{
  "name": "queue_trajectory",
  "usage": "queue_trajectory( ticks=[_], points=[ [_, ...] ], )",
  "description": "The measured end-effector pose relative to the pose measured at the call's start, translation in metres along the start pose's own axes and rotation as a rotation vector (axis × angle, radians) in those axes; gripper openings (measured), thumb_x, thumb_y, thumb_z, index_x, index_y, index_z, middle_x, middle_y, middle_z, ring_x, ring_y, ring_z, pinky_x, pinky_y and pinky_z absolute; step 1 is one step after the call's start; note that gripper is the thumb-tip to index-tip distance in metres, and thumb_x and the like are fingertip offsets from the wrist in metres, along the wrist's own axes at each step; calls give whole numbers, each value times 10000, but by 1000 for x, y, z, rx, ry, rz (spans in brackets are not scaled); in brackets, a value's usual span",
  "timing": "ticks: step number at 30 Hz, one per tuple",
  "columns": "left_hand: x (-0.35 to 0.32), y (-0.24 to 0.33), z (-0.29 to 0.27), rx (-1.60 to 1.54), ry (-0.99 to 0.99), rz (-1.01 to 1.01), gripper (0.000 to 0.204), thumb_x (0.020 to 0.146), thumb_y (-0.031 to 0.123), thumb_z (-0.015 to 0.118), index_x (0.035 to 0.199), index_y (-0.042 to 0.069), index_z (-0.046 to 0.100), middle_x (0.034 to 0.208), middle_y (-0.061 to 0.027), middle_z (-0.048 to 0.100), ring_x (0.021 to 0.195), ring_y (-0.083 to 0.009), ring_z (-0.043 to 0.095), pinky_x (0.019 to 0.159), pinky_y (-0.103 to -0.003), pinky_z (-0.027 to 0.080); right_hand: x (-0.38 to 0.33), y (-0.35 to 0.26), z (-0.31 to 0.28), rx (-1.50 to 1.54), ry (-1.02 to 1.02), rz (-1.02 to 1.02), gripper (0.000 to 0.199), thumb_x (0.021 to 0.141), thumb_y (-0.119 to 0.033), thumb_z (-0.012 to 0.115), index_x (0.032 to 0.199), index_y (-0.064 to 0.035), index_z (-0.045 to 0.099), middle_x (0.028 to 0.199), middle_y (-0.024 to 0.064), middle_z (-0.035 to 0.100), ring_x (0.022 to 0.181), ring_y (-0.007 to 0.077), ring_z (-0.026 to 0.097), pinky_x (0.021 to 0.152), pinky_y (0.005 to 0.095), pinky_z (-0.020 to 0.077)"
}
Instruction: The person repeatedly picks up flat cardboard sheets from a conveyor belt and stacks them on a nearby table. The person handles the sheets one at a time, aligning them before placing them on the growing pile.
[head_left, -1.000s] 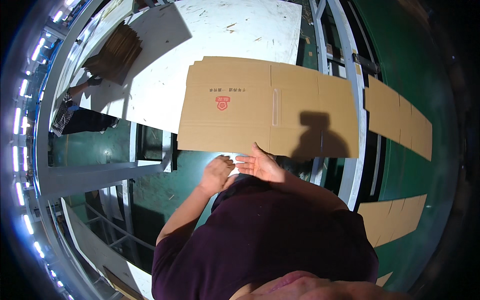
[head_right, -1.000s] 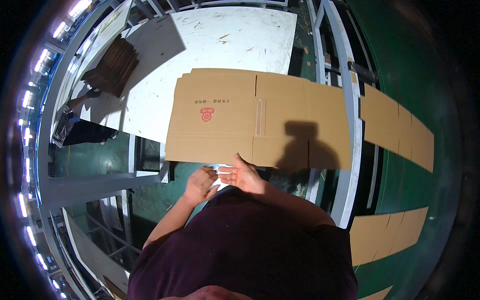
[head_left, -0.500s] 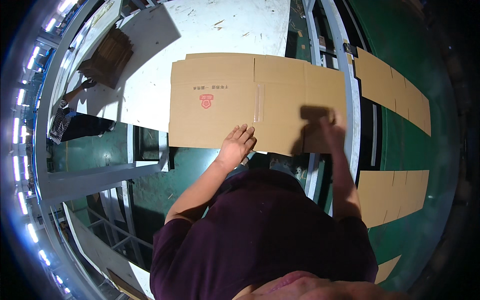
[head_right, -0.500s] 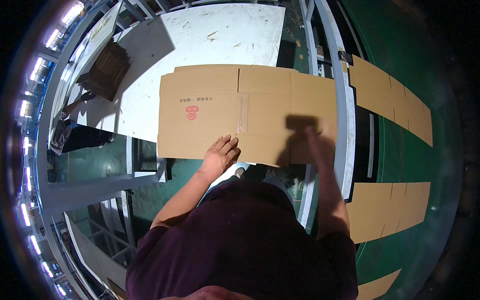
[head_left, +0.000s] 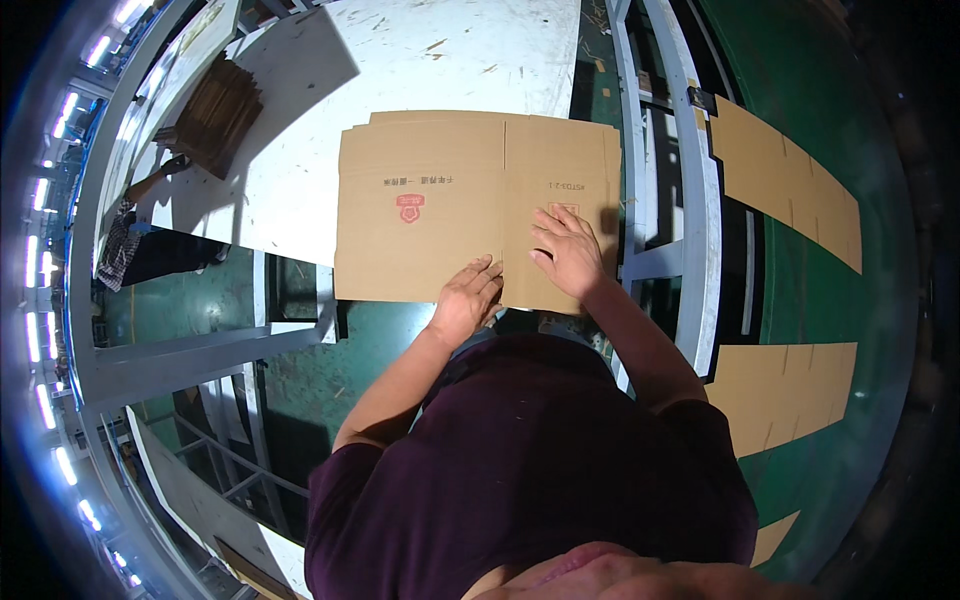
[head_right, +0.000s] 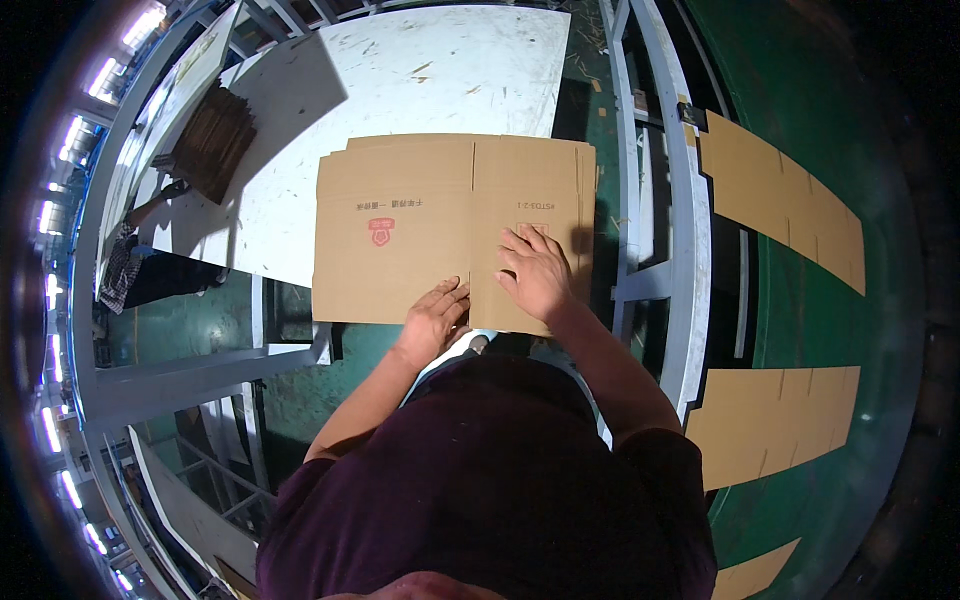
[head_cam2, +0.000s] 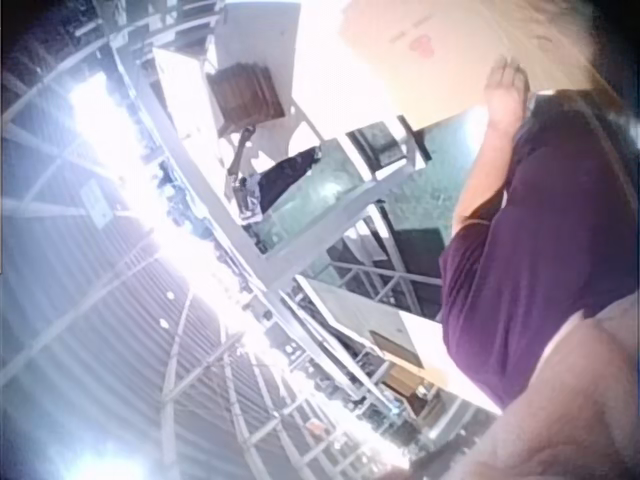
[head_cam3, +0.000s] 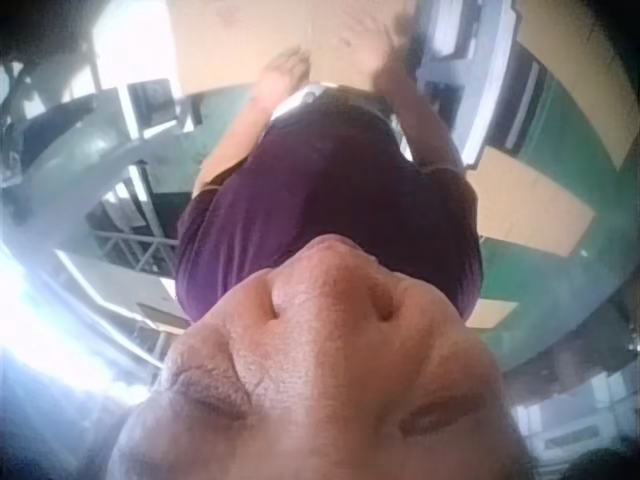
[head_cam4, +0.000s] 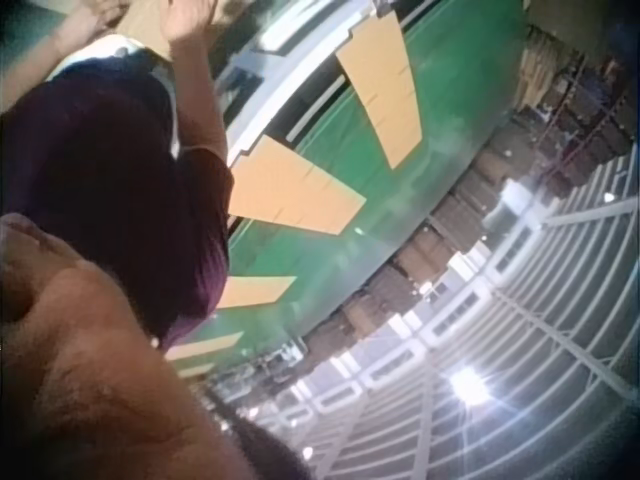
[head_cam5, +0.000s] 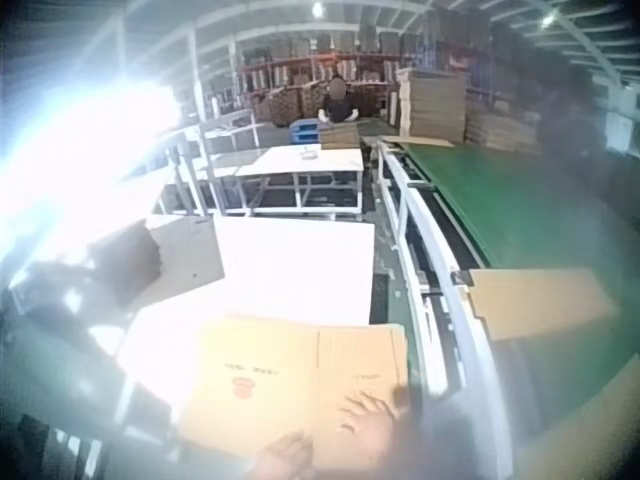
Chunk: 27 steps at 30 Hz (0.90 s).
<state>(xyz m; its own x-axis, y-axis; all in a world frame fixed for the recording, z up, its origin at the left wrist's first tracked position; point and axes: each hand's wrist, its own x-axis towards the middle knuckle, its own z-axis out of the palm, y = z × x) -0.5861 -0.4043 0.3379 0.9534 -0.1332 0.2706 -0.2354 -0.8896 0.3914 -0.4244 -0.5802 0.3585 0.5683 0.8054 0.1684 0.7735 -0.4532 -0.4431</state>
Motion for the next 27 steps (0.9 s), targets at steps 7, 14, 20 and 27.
queue_trajectory(
  ticks=[7,14,20,27],
  points=[
    [7,-70,-29,-3,341,-377,371,718,199,705,990,-21,581,1139,-214,551,1118,-412,479,955,-470,392,5,10,12,6,167,25,448,703,-255,729,1108,-96,624,1320,61,506,1282,313,374,1062,484,256],
    [-4,-245,-89,-326,571,-1083,299,845,227,661,1002,-26,666,805,-113,683,725,-184,625,671,-308,490,9,15,14,-16,199,187,775,562,-412,807,1237,-125,556,1425,85,385,1347,390,248,1071,597,140],
    [0,-275,-102,-1099,522,-1142,108,853,100,645,805,3,634,634,-26,582,496,-103,485,461,-224,375,11,17,15,-71,171,200,837,557,-481,795,1265,-120,534,1446,117,341,1360,397,201,1084,577,106],
    [17,-247,-82,-233,601,-1057,170,843,153,641,876,-13,647,803,-115,648,746,-249,605,695,-367,479,14,17,8,-76,121,231,830,592,-493,780,1277,-108,516,1459,120,313,1379,394,148,1109,547,79]
  ],
)
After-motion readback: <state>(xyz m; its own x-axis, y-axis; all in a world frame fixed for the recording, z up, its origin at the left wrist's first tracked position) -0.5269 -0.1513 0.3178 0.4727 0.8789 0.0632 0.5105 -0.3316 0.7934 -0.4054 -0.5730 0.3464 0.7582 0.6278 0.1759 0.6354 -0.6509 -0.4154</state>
